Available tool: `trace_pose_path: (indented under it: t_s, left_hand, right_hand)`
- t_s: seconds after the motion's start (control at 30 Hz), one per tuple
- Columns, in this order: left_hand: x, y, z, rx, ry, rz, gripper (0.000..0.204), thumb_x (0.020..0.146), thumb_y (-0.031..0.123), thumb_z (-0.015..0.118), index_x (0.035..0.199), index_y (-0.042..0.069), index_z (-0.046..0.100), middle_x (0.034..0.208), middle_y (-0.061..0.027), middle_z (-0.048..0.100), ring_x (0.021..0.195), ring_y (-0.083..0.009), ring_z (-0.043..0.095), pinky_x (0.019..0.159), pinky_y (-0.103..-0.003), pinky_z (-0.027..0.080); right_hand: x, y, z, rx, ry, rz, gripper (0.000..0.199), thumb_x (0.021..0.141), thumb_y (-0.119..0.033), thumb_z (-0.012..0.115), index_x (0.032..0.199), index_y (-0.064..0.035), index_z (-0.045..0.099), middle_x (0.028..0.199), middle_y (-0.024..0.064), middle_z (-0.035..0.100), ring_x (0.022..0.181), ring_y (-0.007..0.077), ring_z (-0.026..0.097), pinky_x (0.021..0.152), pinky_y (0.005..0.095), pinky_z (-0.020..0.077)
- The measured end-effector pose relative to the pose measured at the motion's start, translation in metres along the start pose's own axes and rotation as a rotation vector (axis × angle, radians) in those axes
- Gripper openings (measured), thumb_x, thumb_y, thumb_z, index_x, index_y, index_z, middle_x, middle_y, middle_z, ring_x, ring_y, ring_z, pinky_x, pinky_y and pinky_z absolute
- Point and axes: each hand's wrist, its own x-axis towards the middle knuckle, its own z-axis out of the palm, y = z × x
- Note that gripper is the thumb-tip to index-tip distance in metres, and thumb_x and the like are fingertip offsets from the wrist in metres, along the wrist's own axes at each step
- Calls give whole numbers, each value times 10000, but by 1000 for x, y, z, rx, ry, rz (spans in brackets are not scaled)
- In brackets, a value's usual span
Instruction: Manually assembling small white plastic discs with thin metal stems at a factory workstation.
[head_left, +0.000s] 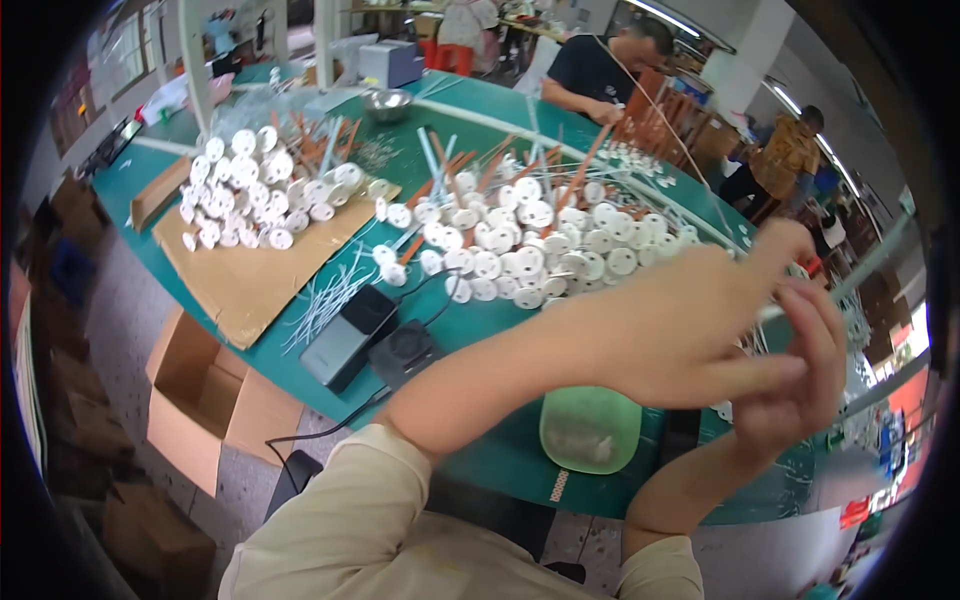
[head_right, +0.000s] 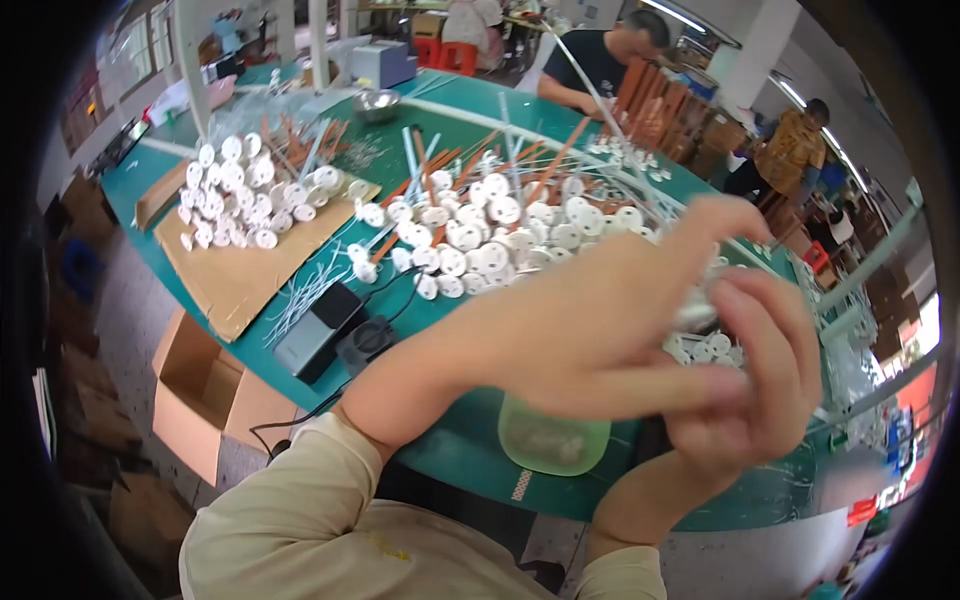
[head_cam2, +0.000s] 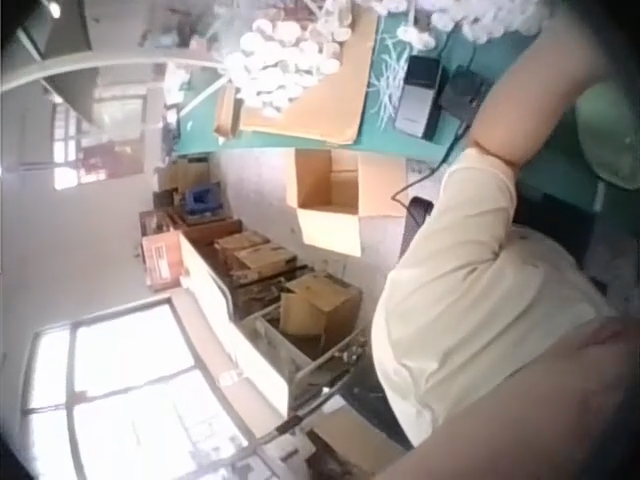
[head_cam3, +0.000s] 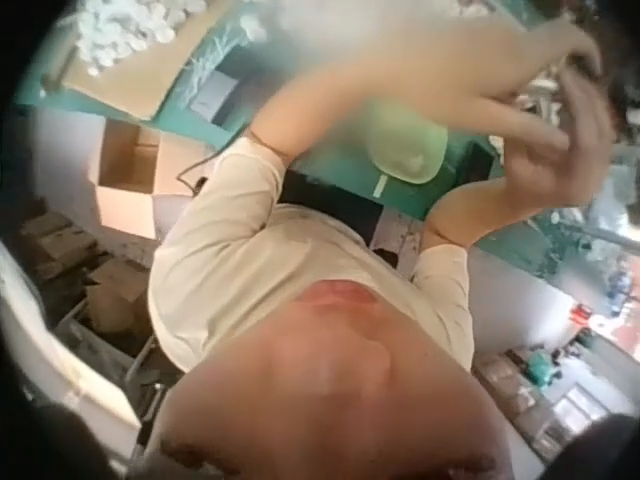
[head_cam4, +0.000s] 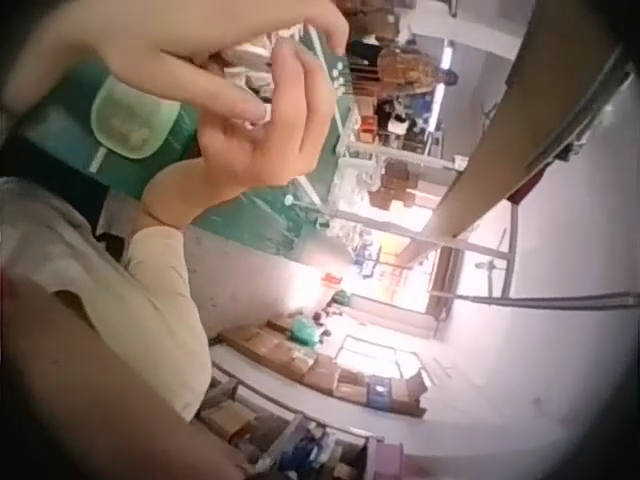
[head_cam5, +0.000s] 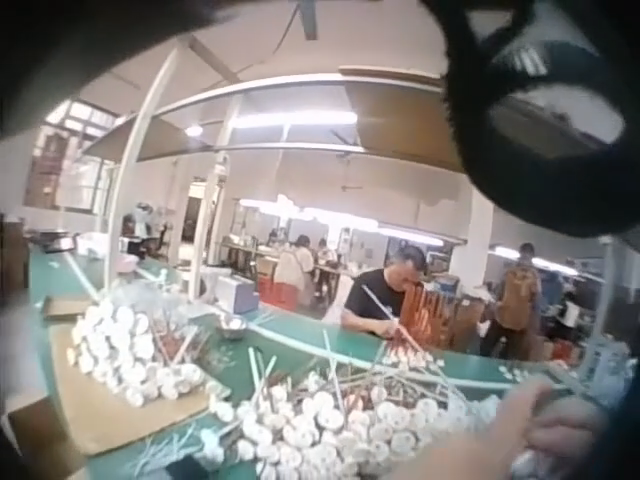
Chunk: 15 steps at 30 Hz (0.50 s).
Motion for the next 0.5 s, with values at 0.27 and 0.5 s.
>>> trace_pose_path:
  t_s: [0.27,0.5]
  left_hand:
    - [-20,15,6,564,665,50,728,781,591,659,1121,-52,685,684,-132,637,748,-303,654,713,-405,455]
    - [-46,49,12,301,447,319,423,737,456,682,600,56,694,668,-104,637,662,-247,617,640,-376,421]
  right_hand:
    - [-10,-23,44,497,351,749,434,1015,-295,453,1214,64,593,1161,221,672,1005,318,687,863,391,570]
    - [26,-29,193,496,-199,188,444,734,99,809,1148,35,663,1029,106,708,917,139,692,768,257,579]
